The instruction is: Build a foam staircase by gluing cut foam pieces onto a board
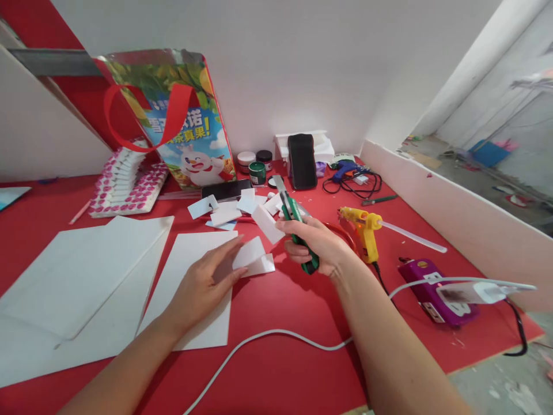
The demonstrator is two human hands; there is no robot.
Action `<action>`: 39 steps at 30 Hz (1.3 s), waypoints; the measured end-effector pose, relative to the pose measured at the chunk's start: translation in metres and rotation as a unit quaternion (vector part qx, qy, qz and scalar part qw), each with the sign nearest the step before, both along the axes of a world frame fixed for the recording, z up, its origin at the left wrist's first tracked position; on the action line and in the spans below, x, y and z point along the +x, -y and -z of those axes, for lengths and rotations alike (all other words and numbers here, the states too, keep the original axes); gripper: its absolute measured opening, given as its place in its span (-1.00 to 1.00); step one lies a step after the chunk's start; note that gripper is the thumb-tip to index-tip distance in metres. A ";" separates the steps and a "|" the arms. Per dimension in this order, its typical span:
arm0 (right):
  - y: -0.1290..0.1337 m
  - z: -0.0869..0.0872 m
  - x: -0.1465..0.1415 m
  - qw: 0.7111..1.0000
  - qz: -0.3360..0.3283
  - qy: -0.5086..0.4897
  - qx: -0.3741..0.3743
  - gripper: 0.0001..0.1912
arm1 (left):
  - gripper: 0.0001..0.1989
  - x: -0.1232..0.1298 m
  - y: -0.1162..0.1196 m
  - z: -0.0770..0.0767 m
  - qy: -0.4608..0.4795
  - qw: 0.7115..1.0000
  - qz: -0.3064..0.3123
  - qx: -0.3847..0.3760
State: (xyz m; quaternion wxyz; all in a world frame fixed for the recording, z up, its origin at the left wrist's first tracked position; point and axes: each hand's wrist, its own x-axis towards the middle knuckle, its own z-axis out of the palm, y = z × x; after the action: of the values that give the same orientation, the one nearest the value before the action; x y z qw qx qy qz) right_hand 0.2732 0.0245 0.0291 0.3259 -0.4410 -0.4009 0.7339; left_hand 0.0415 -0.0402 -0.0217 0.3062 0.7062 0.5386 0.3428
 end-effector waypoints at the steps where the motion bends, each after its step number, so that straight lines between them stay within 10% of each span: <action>1: -0.001 0.002 0.001 0.997 -0.025 -0.056 -0.041 -0.64 | -0.49 -0.001 0.000 0.000 0.021 0.999 -0.024 0.001; 9: -0.008 0.021 -0.008 0.955 -0.189 -0.139 -0.179 -0.69 | -0.56 -0.003 0.001 0.002 0.174 0.972 -0.133 0.089; 19: -0.002 0.028 -0.019 0.908 -0.317 -0.173 -0.215 -0.57 | -0.59 -0.004 0.003 -0.007 0.034 0.975 0.018 0.220; 29: 0.007 0.017 -0.025 0.988 -0.109 -0.064 -0.084 -0.73 | -0.54 0.004 0.004 -0.014 0.281 0.942 -0.164 -0.079; 39: 0.011 0.022 -0.034 0.999 -0.024 -0.019 0.019 -0.74 | -0.53 0.009 0.008 -0.012 0.307 0.932 -0.159 -0.111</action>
State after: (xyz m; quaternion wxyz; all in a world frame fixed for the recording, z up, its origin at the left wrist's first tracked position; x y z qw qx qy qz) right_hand 0.2393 0.0138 0.0071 0.3241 -0.4110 -0.4186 0.7422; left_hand 0.0510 -0.0478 -0.0098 0.4746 0.4334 0.5577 0.5253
